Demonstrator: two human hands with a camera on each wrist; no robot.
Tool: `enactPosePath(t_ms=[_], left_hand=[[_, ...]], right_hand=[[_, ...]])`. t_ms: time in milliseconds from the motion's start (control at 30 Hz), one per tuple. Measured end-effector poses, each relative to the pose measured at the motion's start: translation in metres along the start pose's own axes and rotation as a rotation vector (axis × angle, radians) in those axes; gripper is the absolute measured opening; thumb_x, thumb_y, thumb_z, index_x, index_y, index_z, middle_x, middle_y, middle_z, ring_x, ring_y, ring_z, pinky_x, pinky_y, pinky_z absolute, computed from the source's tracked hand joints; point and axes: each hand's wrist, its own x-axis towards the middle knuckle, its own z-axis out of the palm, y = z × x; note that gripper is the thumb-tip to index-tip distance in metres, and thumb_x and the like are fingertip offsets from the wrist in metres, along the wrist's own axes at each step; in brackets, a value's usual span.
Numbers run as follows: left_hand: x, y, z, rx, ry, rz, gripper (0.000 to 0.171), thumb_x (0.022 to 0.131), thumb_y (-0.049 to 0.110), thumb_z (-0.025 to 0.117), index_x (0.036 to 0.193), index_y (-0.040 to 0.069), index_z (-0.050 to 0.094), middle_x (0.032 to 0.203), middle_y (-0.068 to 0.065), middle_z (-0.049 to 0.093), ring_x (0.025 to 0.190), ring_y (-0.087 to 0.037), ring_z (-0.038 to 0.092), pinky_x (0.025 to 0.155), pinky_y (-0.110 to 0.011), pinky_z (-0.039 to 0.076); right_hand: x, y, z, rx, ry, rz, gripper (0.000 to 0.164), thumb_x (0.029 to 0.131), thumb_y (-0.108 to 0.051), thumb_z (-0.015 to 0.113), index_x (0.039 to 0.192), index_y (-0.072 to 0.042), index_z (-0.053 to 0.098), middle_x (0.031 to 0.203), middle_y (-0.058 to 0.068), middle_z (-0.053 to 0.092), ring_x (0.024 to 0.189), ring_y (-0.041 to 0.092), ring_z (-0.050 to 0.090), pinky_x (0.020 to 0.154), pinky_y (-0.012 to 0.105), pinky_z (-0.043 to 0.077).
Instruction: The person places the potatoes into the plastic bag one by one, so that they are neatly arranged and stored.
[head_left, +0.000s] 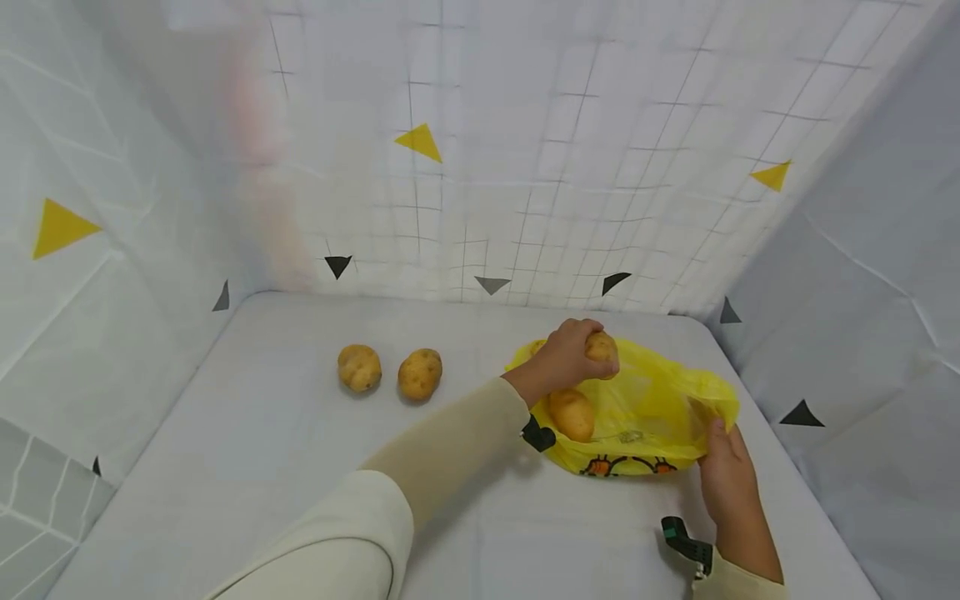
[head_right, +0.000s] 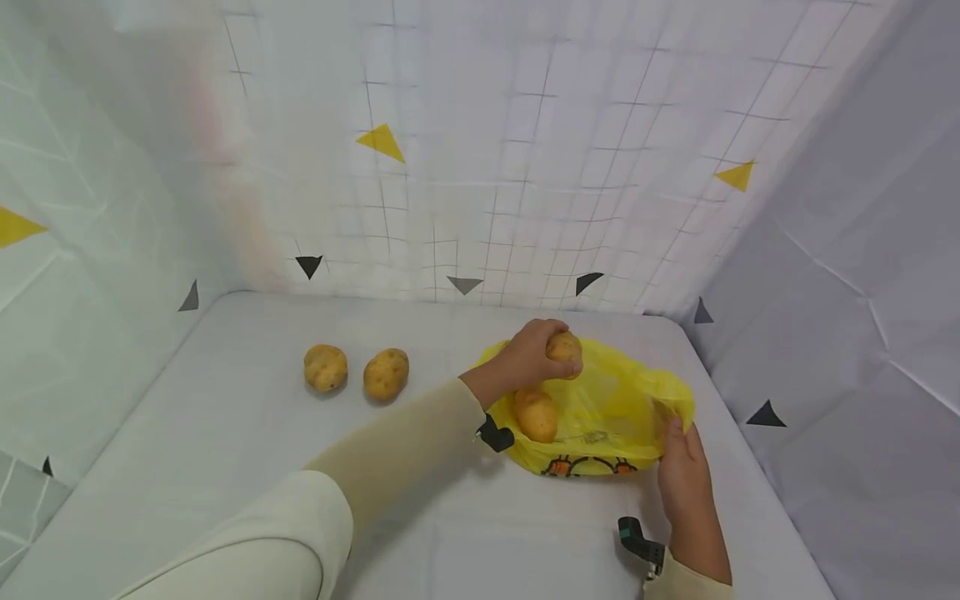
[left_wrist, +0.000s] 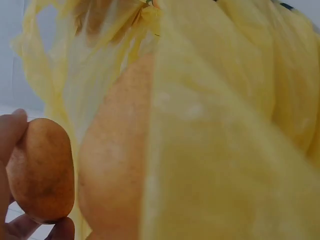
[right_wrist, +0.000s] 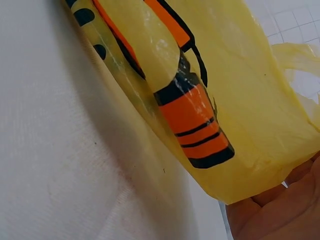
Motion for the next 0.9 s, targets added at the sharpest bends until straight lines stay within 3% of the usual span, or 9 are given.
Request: enactPosePath(t_ms=[433,600,900], left_hand=[[0.006,-0.008,0.011,0.161,0.010,-0.030,0.075,0.091,0.056,0.077,0.155,0.031,0.046,0.157,-0.001,0.044,0.127,-0.023,0.050,0.091,-0.033,0.052],[0.006,-0.011,0.013,0.236,-0.016,-0.011,0.076,0.090,0.057,0.077,0.155,0.032,0.047,0.156,0.000,0.045,0.129,-0.023,0.050,0.095,-0.032,0.051],[0.003,-0.013,0.008,0.268,-0.071,0.046,0.074,0.091,0.059,0.075,0.154,0.034,0.046,0.156,0.003,0.045,0.129,-0.021,0.049,0.091,-0.030,0.049]], right_hand=[[-0.001,0.001,-0.002,0.000,0.038,-0.004,0.079,0.100,-0.077,0.012,0.168,-0.039,-0.001,0.177,-0.001,0.001,0.162,0.034,0.007,0.124,0.066,0.017],[0.000,0.000,0.000,0.057,0.064,0.050,0.077,0.100,-0.077,0.012,0.167,-0.041,-0.002,0.177,-0.006,-0.002,0.163,0.029,0.006,0.126,0.061,0.015],[0.005,-0.008,0.002,0.184,0.135,0.131,0.081,0.097,-0.080,0.014,0.167,-0.042,-0.002,0.177,-0.011,0.000,0.163,0.023,0.008,0.129,0.053,0.013]])
